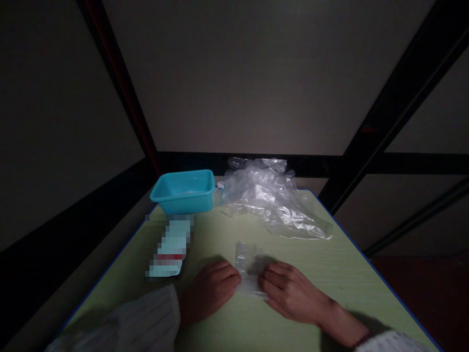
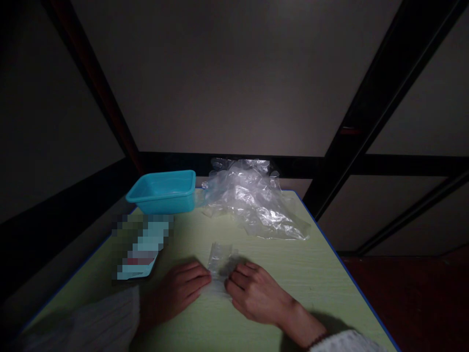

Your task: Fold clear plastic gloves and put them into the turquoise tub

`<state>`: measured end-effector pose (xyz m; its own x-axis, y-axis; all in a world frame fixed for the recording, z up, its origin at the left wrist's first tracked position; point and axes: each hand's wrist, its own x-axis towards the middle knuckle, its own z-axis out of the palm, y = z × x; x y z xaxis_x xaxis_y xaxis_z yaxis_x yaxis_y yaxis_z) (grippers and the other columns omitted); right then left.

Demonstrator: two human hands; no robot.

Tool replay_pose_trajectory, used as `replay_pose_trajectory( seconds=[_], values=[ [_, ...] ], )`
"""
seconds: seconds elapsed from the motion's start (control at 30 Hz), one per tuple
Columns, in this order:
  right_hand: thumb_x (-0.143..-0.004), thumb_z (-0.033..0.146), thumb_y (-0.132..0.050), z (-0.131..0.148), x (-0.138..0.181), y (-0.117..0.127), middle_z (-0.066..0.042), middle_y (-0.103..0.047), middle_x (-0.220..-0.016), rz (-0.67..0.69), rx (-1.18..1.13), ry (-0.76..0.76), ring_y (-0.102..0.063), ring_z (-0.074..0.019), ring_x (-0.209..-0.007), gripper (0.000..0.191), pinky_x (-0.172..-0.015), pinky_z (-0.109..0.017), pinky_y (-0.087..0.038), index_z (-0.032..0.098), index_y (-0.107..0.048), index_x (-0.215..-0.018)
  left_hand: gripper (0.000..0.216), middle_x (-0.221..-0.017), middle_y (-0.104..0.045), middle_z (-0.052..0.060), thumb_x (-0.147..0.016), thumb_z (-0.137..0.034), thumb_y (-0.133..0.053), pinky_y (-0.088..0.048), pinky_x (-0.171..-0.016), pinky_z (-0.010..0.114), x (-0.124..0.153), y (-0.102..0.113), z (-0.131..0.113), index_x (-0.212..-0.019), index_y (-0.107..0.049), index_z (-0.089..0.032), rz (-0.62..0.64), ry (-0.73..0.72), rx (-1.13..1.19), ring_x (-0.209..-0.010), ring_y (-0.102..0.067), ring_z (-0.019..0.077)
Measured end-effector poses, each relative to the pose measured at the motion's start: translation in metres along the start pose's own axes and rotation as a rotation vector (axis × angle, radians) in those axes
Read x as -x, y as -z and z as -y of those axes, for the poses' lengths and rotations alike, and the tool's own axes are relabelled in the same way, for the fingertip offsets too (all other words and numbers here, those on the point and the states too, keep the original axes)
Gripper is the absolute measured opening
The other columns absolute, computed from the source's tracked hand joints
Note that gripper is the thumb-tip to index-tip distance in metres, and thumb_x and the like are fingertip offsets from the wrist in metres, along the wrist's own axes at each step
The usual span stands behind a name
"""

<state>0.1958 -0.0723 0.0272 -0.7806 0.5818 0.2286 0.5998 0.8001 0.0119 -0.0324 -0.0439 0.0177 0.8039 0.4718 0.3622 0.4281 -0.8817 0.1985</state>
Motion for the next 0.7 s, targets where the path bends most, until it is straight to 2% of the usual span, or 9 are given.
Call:
replay_pose_trajectory(
  seconds=[0.17,0.27,0.4,0.5,0.6,0.7],
  values=[
    [-0.09,0.017,-0.036,-0.002,-0.002,0.002,-0.005,-0.061,-0.068,-0.077,-0.132,-0.063,-0.054,-0.0183,-0.065,0.024,-0.062,-0.03,-0.042,0.017,-0.055,-0.075,0.019,-0.084,-0.065,0.005,-0.087,-0.009,-0.045,-0.047,-0.07,0.028,-0.001,0.0,0.002,-0.089,-0.063,-0.015,0.013,0.058,0.119,-0.078,-0.057,0.0176],
    [-0.091,0.019,-0.035,-0.004,-0.004,0.004,-0.005,-0.06,-0.07,-0.093,-0.331,-0.214,-0.055,-0.0167,-0.064,0.024,-0.059,-0.027,-0.042,0.017,-0.054,-0.076,0.018,-0.08,-0.065,0.005,-0.085,-0.01,-0.048,-0.045,-0.069,0.027,-0.005,-0.001,0.004,-0.082,-0.064,-0.015,-0.03,0.161,0.262,-0.076,-0.057,0.0171],
    [-0.09,0.026,-0.037,-0.006,-0.009,0.004,0.0,-0.052,-0.059,-0.123,-0.559,-0.458,-0.047,-0.0126,-0.051,0.026,-0.048,-0.023,-0.034,0.018,-0.049,-0.068,0.019,-0.064,-0.058,0.001,-0.079,-0.012,-0.05,-0.042,-0.061,0.025,-0.011,-0.003,0.006,-0.063,-0.059,-0.015,-0.045,0.384,0.413,-0.064,-0.054,0.0147],
    [-0.086,0.027,-0.041,-0.009,-0.015,-0.001,0.004,-0.044,-0.051,-0.135,-0.719,-0.622,-0.04,-0.0101,-0.046,0.025,-0.042,-0.021,-0.027,0.019,-0.046,-0.062,0.012,-0.065,-0.057,-0.001,-0.075,-0.013,-0.049,-0.041,-0.056,0.023,-0.012,-0.006,0.007,-0.079,-0.06,-0.013,-0.077,0.549,0.598,-0.061,-0.053,0.0133],
    [-0.08,0.021,-0.044,-0.015,-0.022,-0.007,0.004,-0.044,-0.05,-0.146,-0.789,-0.722,-0.041,-0.0093,-0.046,0.022,-0.042,-0.02,-0.028,0.019,-0.042,-0.057,0.032,-0.067,-0.058,-0.002,-0.073,-0.014,-0.048,-0.041,-0.056,0.022,-0.012,-0.011,0.011,-0.104,-0.053,-0.012,-0.134,0.607,0.748,-0.061,-0.053,0.0132],
    [-0.074,0.015,-0.047,-0.019,-0.028,-0.014,0.003,-0.049,-0.051,-0.147,-0.771,-0.763,-0.045,-0.0104,-0.049,0.018,-0.045,-0.02,-0.032,0.018,-0.045,-0.056,0.038,-0.069,-0.06,-0.002,-0.073,-0.013,-0.048,-0.043,-0.058,0.023,-0.011,-0.017,0.015,-0.111,-0.045,-0.013,-0.161,0.628,0.797,-0.063,-0.056,0.0132]
  ],
)
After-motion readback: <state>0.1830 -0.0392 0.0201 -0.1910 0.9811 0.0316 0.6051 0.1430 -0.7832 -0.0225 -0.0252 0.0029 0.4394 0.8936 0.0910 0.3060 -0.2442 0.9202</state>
